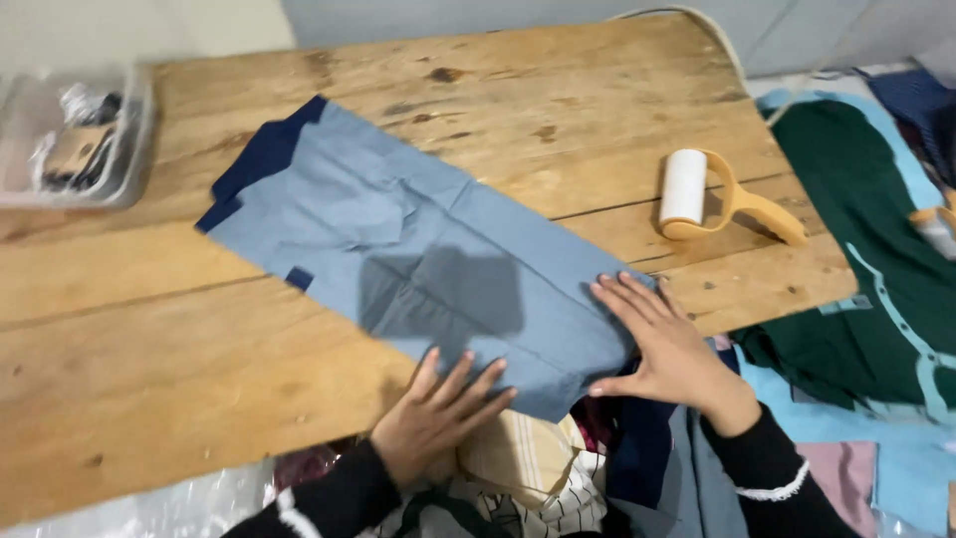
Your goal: The person folds a light blue shirt on a wooden table, using a lint roller to clean the fabric before and after folding. They then attach a tag to the folded shirt using a string.
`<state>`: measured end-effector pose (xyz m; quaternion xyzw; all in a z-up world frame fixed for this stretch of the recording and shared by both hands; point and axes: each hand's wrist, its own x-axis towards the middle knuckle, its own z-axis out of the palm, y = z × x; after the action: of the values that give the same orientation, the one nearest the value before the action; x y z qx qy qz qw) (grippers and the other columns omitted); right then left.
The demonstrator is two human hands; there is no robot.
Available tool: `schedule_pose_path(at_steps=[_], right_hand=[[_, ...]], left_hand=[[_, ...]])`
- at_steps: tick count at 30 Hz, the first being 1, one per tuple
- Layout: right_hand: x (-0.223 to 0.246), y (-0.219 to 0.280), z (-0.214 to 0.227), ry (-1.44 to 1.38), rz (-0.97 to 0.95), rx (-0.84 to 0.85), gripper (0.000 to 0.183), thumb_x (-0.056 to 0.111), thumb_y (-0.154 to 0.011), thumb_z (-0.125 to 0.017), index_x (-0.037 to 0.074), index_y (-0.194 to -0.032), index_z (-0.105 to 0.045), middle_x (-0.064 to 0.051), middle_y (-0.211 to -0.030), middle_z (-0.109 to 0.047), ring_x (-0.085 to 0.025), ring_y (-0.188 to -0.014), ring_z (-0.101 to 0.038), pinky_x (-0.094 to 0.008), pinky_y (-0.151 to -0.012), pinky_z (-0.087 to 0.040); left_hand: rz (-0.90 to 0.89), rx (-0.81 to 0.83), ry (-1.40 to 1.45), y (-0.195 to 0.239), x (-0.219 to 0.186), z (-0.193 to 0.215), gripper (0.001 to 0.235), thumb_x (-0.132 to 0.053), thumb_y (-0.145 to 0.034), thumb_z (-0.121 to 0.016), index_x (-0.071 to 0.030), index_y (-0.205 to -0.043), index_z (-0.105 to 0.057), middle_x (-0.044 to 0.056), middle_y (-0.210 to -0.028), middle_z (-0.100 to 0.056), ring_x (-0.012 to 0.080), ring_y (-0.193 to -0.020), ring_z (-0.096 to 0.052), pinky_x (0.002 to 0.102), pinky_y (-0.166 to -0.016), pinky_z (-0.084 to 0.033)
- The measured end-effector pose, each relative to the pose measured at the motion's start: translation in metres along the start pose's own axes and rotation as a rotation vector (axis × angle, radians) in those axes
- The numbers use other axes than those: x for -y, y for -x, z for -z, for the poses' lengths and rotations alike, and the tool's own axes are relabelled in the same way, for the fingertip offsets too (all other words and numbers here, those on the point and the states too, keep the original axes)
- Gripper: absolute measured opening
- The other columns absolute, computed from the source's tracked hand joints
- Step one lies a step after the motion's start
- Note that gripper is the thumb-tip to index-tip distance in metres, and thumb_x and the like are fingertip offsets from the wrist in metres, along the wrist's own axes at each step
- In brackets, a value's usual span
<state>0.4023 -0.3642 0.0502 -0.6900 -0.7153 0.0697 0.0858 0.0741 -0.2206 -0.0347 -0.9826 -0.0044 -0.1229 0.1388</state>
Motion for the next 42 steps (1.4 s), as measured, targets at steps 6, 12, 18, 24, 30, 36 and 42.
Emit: schedule_pose_path(at_steps=[6, 12, 18, 24, 30, 36, 42], right_hand=[[-0.008, 0.019, -0.012, 0.162, 0.035, 0.013, 0.127, 0.085, -0.06, -0.079, 0.023, -0.161, -0.032, -0.006, -0.163, -0.038, -0.029, -0.151, -0.033, -0.053, -0.12, -0.02], [-0.003, 0.043, -0.025, 0.353, 0.108, -0.183, 0.083, 0.047, -0.081, -0.073, 0.019, -0.154, -0.045, -0.004, -0.146, -0.057, -0.025, -0.131, -0.054, -0.043, -0.107, -0.039], [-0.028, 0.076, -0.01, 0.271, 0.024, -0.176, 0.093, -0.002, -0.056, -0.065, 0.032, -0.143, -0.058, 0.007, -0.131, -0.064, -0.023, -0.118, -0.059, -0.04, -0.083, -0.038], [-0.02, 0.035, 0.057, -0.536, 0.026, -0.34, 0.031, 0.035, -0.09, -0.067, 0.011, -0.108, -0.074, -0.008, -0.118, -0.076, -0.024, -0.116, -0.072, -0.042, -0.114, -0.052], [0.017, -0.13, 0.116, -0.714, 0.007, -0.339, 0.017, 0.017, -0.102, -0.064, 0.0, -0.102, -0.068, -0.013, -0.104, -0.074, -0.021, -0.098, -0.071, -0.031, -0.089, -0.056], [0.037, -0.308, 0.064, -1.136, 0.092, -0.205, 0.02, 0.015, -0.099, -0.072, 0.013, -0.117, -0.063, 0.003, -0.11, -0.071, -0.004, -0.1, -0.067, -0.016, -0.088, -0.053], [0.026, -0.4, -0.023, -1.151, 0.047, 0.015, 0.004, 0.02, -0.103, -0.069, 0.016, -0.102, -0.067, 0.012, -0.07, -0.054, 0.004, -0.061, -0.048, -0.015, -0.053, -0.034]], left_hand=[[0.076, -0.202, -0.191, -0.03, -0.02, -0.008, 0.048, -0.026, -0.11, -0.043, -0.019, -0.157, -0.04, 0.015, -0.163, -0.033, 0.0351, -0.119, -0.052, 0.052, -0.101, -0.051], [0.076, -0.589, 0.134, -0.064, -0.033, 0.021, 0.03, -0.008, -0.105, -0.044, -0.007, -0.111, -0.074, 0.014, -0.121, -0.072, 0.0274, -0.092, -0.06, 0.049, -0.092, -0.056], [0.104, -0.574, 0.383, -0.041, -0.048, 0.065, 0.032, -0.009, -0.1, -0.044, -0.004, -0.122, -0.066, 0.013, -0.121, -0.07, 0.0255, -0.088, -0.058, 0.052, -0.097, -0.048], [0.166, -0.638, 0.705, -0.025, -0.025, 0.071, 0.048, -0.006, -0.088, -0.051, -0.009, -0.134, -0.062, 0.007, -0.132, -0.072, 0.0242, -0.1, -0.072, 0.054, -0.1, -0.051], [0.336, -0.91, 1.071, -0.009, 0.073, 0.073, 0.056, 0.014, -0.082, -0.041, -0.001, -0.132, -0.06, 0.016, -0.13, -0.07, 0.0277, -0.118, -0.075, 0.038, -0.103, -0.066], [0.941, -0.867, 1.395, 0.02, 0.183, 0.042, 0.026, -0.014, -0.098, -0.063, -0.006, -0.123, -0.068, 0.006, -0.125, -0.071, 0.0148, -0.117, -0.063, 0.031, -0.107, -0.047], [1.475, -0.778, 1.791, 0.047, 0.255, -0.045, 0.022, -0.014, -0.096, -0.064, -0.017, -0.118, -0.065, 0.001, -0.101, -0.073, 0.0128, -0.081, -0.068, 0.03, -0.056, -0.056]])
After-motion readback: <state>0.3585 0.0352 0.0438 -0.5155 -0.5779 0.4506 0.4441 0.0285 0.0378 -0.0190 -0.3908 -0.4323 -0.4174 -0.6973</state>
